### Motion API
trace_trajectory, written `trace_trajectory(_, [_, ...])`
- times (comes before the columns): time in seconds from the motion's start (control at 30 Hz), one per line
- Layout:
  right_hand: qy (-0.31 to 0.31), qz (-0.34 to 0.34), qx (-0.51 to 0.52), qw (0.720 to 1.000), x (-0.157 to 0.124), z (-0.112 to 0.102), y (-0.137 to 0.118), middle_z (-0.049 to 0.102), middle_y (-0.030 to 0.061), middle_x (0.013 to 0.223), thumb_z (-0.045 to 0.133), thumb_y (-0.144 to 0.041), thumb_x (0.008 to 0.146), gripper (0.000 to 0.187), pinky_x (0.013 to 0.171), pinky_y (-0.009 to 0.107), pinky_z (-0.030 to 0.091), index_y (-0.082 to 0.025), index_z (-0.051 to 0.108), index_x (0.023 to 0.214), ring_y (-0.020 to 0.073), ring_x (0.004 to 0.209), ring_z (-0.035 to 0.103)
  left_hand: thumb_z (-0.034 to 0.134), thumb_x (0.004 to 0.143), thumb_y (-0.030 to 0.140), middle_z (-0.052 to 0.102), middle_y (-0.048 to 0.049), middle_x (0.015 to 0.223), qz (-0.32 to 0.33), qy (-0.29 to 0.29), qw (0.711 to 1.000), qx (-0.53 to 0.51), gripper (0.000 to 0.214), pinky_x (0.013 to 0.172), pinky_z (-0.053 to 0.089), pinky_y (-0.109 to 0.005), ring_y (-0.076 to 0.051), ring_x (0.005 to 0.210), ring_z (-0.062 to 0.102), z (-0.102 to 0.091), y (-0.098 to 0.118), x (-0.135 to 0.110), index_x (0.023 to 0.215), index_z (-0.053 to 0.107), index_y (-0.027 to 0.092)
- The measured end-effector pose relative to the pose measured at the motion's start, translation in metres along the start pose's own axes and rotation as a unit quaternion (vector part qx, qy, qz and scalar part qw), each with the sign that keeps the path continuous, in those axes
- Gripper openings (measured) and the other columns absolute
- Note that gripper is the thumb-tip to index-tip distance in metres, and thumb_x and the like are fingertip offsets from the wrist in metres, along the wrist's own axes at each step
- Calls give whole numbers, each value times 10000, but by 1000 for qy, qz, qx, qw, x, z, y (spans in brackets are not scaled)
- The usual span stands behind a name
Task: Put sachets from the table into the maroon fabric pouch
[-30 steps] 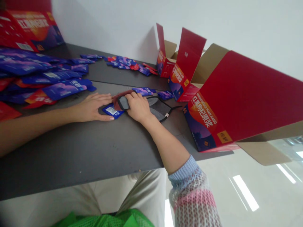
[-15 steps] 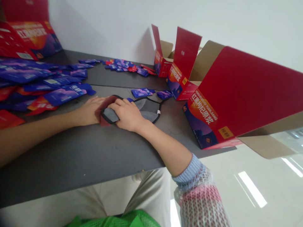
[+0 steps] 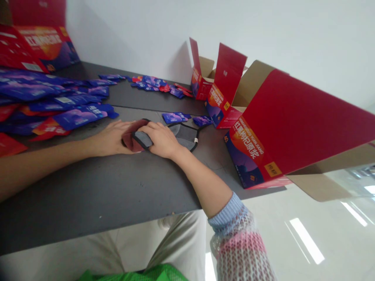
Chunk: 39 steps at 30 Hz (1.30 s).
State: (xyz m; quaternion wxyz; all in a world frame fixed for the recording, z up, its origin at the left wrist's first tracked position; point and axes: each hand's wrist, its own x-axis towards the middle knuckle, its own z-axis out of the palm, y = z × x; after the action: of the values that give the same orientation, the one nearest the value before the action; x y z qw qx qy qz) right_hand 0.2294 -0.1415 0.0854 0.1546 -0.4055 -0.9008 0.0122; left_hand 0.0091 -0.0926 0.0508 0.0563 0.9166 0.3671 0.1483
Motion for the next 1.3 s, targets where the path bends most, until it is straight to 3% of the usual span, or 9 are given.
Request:
trace_trajectory(0.17, [8,43,-29,999,-1,-4,14,606,106,1324,572,-180,835,454,1001,381,421,-185,611,1286,260,1202,548,618,828,692,460,-185,1576,-2,-19,1000,6,818,1227,164,-563,-360,1508,335,-3,3,-2,1456,539,174])
trace_trajectory(0.4, [25,84,-49,995,-2,-4,24,622,110,1280,564,-181,855,414,986,379,430,-172,632,1264,259,1184,565,605,857,658,436,-173,1596,2,-21,1000,-1,840,1225,148,-593,-367,1514,320,-5,7,-3,1530,458,177])
trace_trajectory(0.7, [-3,129,-114,985,-3,-6,-4,607,131,1303,536,-189,902,414,943,441,443,-181,605,1310,304,1173,535,607,852,674,435,-203,1589,-3,-22,1000,2,835,1224,151,-593,-379,1511,325,-7,8,-4,1503,494,164])
trace_trajectory(0.83, [-8,94,-132,987,-4,-3,-18,604,119,1319,512,-167,908,425,931,436,443,-189,588,1325,297,1177,519,641,820,672,408,-244,1593,-5,-21,1000,3,888,1234,145,-563,-381,1511,321,-3,5,-3,1495,490,116])
trace_trajectory(0.97, [-15,48,-137,989,-5,-2,-30,602,104,1339,491,-154,924,434,913,429,439,-201,573,1348,289,1181,502,679,804,579,371,-219,1622,-3,-27,1000,6,919,1235,143,-554,-347,1523,302,1,0,-1,1551,390,130])
trace_trajectory(1.17, [-46,13,-162,986,-9,-4,-52,615,118,1315,314,-186,1033,409,918,448,427,-181,583,1341,289,1162,499,567,891,490,390,-182,1621,4,-24,999,23,743,1238,151,-486,-313,1507,324,5,-4,-1,1523,428,125])
trace_trajectory(1.3, [-53,2,-132,990,-8,-6,-47,598,115,1336,418,-148,972,420,927,427,425,-198,564,1363,283,1180,493,580,883,519,391,-184,1620,8,-25,1000,18,778,1240,133,-495,-324,1509,318,5,-3,-2,1531,411,123])
